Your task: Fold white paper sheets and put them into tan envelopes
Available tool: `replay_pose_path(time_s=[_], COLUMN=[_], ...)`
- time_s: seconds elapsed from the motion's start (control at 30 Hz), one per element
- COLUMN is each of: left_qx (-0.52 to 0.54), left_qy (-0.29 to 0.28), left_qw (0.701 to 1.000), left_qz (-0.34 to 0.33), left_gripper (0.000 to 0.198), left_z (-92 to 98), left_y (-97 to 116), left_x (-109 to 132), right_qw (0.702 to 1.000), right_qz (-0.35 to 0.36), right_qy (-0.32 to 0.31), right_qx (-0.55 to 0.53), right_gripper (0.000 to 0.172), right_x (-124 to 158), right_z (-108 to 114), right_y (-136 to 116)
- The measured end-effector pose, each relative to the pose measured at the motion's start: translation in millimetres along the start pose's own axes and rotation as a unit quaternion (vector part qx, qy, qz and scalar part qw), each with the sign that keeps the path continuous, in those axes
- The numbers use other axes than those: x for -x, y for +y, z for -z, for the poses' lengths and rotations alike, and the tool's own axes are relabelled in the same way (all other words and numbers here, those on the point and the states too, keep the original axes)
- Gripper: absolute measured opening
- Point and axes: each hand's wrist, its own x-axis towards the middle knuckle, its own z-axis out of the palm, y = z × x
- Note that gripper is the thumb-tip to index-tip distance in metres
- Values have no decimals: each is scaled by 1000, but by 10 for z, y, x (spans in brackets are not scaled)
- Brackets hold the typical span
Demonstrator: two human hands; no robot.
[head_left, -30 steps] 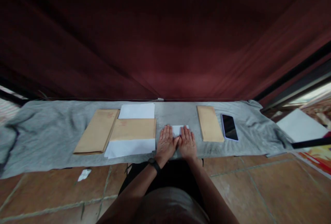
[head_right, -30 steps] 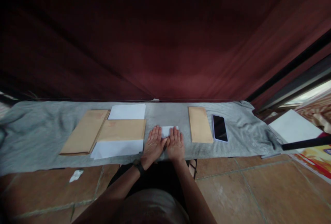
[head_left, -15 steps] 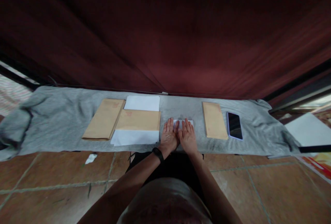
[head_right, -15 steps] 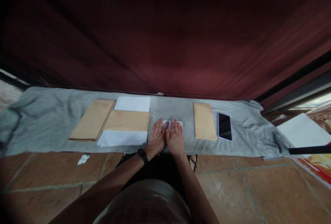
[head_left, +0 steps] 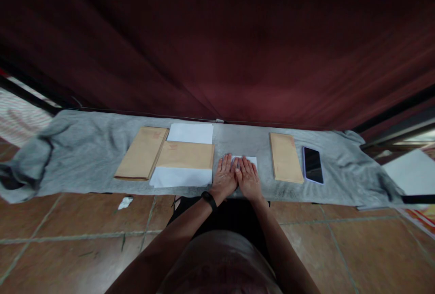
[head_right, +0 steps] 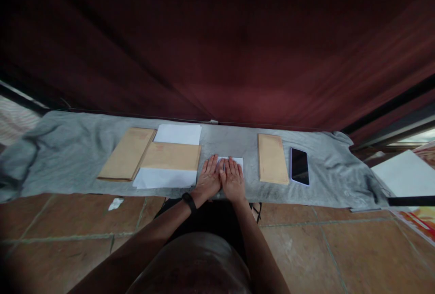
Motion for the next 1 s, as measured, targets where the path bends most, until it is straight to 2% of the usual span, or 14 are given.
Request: replay_pose_path(time_s=[0.2,0.4,0.6,0.77,1.0], left_qx=[-3,-5,-13,-25,-31], left_qy=[17,35,48,63,49], left_qw=[1000,999,998,997,997], left_qz=[-8,19,46,48,-45], left_gripper=[62,63,61,58,60], left_z=[40,33,27,59,91], left_y=[-22,-29,-16,0,109], left_x=[34,128,232,275,484], right_qw=[999,997,993,991,989], right_qz=[-14,-30,-37,-35,-33], right_qy=[31,55,100,111,113], right_qx=[19,37,54,70,86], right_gripper=[56,60,64,64,66], right_x=[75,161,245,280,298], right_z=[-53,-96,-97,-79,-60], right_y=[131,266,335,359,357])
